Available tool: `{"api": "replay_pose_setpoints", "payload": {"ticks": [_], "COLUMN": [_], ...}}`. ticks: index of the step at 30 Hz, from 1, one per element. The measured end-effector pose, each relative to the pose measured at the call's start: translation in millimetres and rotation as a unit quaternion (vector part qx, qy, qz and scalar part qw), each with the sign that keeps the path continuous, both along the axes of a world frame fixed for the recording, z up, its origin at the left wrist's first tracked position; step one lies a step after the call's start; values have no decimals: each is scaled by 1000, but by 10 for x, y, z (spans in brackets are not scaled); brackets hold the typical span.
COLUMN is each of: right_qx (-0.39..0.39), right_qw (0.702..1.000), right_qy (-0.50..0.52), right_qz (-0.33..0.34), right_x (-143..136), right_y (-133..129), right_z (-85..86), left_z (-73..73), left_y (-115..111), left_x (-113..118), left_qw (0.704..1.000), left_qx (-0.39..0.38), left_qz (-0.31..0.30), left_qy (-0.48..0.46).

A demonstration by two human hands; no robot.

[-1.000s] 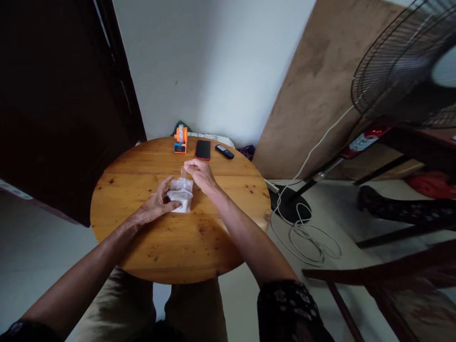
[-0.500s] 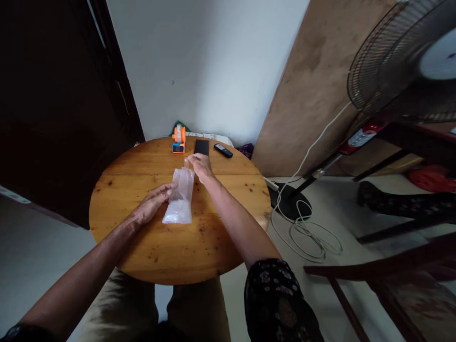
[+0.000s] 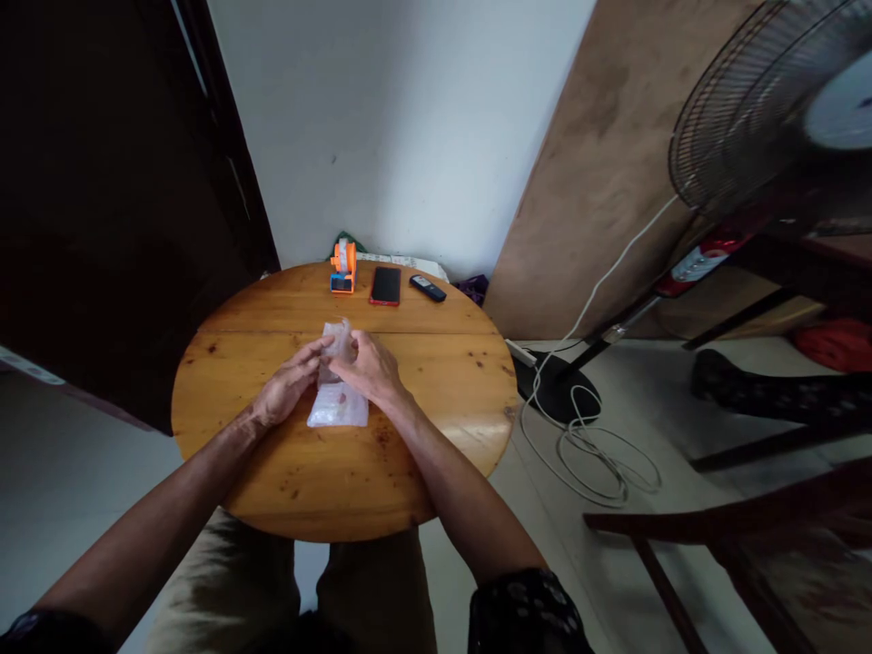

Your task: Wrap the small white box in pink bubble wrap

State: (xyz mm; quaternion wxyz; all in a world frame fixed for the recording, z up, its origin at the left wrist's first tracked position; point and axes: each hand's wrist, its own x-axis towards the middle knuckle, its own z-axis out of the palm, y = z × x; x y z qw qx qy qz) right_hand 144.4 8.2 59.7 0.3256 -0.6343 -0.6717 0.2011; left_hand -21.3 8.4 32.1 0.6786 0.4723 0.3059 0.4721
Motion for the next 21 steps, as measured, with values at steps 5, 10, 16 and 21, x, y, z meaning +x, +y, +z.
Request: {"api": "replay_pose_setpoints", "payload": {"ticks": [5, 10, 16, 21], "right_qx": [31, 33, -26, -20], "right_qw": [991, 934, 867, 871], "right_qy": [128, 353, 495, 489], "right_qz": [-8, -42, -47, -34], "right_x": [102, 292, 353, 331], "right_y": [139, 191, 189, 190], "right_z": [-179, -269, -257, -290], "left_z": [27, 4, -39, -69], "left_y": [2, 65, 120, 95], "left_x": [9, -35, -61, -50], "left_qw": [1000, 998, 995, 966], "left_qx": [26, -2, 10, 103], "left_qz": [11, 51, 102, 192], "left_qy": [-10, -27, -16, 142]}}
